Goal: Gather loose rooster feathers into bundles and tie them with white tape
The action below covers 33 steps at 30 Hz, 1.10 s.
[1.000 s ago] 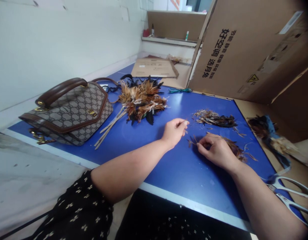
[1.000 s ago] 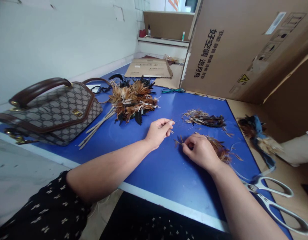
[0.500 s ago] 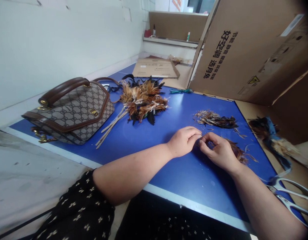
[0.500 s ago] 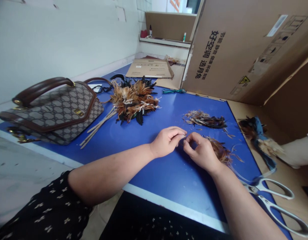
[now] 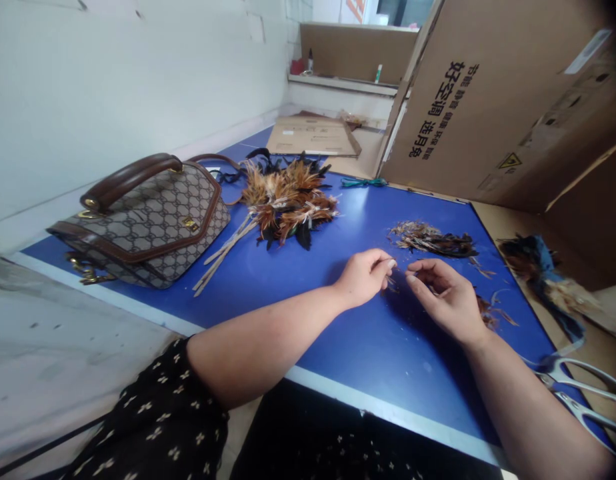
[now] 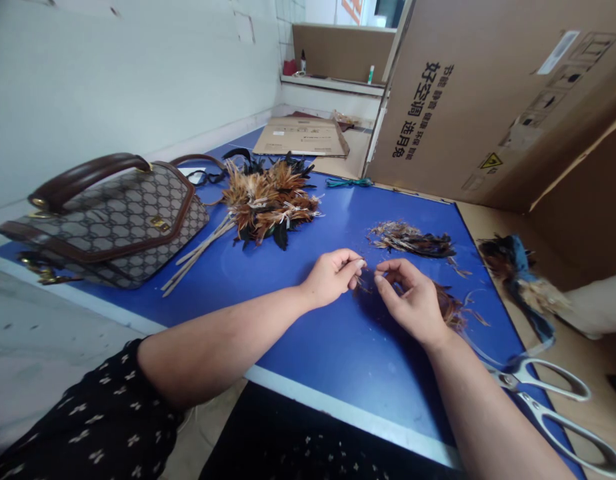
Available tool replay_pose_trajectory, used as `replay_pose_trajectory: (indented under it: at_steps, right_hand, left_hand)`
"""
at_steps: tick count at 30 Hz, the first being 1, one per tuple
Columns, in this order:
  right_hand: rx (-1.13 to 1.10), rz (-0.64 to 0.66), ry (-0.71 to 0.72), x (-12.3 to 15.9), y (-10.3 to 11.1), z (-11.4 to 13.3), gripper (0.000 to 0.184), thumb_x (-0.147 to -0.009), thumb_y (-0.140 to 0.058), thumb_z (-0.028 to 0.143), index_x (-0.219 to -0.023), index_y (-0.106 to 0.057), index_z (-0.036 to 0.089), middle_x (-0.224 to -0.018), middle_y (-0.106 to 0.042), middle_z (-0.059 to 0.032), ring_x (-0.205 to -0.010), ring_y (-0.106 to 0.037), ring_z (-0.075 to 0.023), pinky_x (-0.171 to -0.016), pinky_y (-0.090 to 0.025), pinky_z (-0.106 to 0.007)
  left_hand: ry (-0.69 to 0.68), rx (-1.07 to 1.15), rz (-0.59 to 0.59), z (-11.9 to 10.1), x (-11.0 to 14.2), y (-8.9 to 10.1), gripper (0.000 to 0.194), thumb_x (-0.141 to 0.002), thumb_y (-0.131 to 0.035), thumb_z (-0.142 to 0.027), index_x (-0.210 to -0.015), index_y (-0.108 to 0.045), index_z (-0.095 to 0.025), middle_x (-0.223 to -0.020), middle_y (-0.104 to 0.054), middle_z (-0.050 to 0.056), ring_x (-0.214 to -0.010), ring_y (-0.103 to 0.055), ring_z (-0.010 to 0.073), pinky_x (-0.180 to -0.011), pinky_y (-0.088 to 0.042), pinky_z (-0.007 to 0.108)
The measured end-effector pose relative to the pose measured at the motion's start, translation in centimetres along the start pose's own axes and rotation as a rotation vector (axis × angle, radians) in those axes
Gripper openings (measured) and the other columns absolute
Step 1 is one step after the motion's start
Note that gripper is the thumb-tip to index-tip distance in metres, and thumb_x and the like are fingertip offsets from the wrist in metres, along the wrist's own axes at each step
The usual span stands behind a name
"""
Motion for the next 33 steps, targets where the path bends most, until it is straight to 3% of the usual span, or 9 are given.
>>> replay_pose_trajectory:
  at_steps: [9, 17, 22, 27, 30, 33]
  right_hand:
    - [0.09, 0.001, 0.053, -0.1, -0.6, 0.4, 0.022, -0.095, -0.073, 0.044, -0.098, -0.073, 0.022, -0.088, -0.075, -0.0053, -0.073, -0.067, -0.0187, -0.071, -0.057, -0.033]
    - [0.108, -0.038, 0.037, -0.1, -0.4, 0.1, 0.018, -0.095, -0.071, 0.039, -0.091, -0.07, 0.022, -0.078, -0.071, -0.0024, -0.065, -0.063, -0.0156, -0.063, -0.053, -0.028]
    - [0.079, -0.193, -0.012, 0.0, 0.2, 0.1, 0.02, -0.094, -0.072, 0.04, -0.09, -0.068, 0.02, -0.073, -0.068, -0.002, -0.059, -0.059, -0.0138, -0.053, -0.047, -0.025]
    - [0.086, -0.354, 0.008, 0.2, 0.6, 0.0, 0.022, -0.094, -0.073, 0.042, -0.094, -0.069, 0.021, -0.075, -0.069, -0.0033, -0.059, -0.06, -0.0147, -0.054, -0.048, -0.027]
    - [0.097, -0.291, 0.068, 0.2, 0.4, 0.3, 0.022, -0.096, -0.071, 0.042, -0.103, -0.07, 0.021, -0.084, -0.071, -0.0052, -0.067, -0.064, -0.0169, -0.063, -0.053, -0.03]
    - [0.145, -0.124, 0.127, 0.2, -0.3, 0.6, 0.019, -0.097, -0.071, 0.039, -0.104, -0.071, 0.021, -0.089, -0.073, -0.0057, -0.073, -0.066, -0.0179, -0.071, -0.055, -0.032]
  left_hand:
    - [0.002, 0.009, 0.043, -0.2, 0.2, -0.4, 0.024, -0.098, -0.061, -0.039, -0.087, -0.063, -0.018, -0.059, -0.06, -0.003, -0.053, -0.054, 0.0098, -0.06, -0.045, 0.024]
    - [-0.005, 0.014, 0.062, 0.2, 0.3, -0.5, 0.023, -0.096, -0.063, -0.038, -0.088, -0.066, -0.016, -0.064, -0.061, -0.002, -0.054, -0.056, 0.0095, -0.059, -0.045, 0.024]
    - [0.038, -0.006, -0.02, 0.6, -0.1, 0.0, 0.022, -0.094, -0.065, -0.037, -0.091, -0.069, -0.016, -0.077, -0.068, 0.0, -0.054, -0.055, 0.0081, -0.057, -0.044, 0.024]
    - [0.105, 0.02, -0.116, 1.1, -0.3, 0.4, 0.022, -0.095, -0.063, -0.038, -0.088, -0.066, -0.017, -0.066, -0.06, -0.003, -0.05, -0.053, 0.0088, -0.054, -0.041, 0.023]
    - [0.099, 0.041, -0.101, 1.1, -0.1, 0.1, 0.022, -0.095, -0.062, -0.038, -0.087, -0.064, -0.018, -0.069, -0.061, -0.003, -0.05, -0.053, 0.0084, -0.053, -0.041, 0.023]
    - [0.032, -0.029, -0.057, 0.6, 0.2, -0.1, 0.021, -0.097, -0.062, -0.036, -0.088, -0.066, -0.017, -0.07, -0.063, -0.002, -0.055, -0.057, 0.0102, -0.059, -0.046, 0.024]
Point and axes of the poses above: each hand's wrist, its own x-axis away from the middle knuckle, its own y-axis out of the back of the hand, z = x × y, the point moved 4 cm from there along -x, towards the middle knuckle
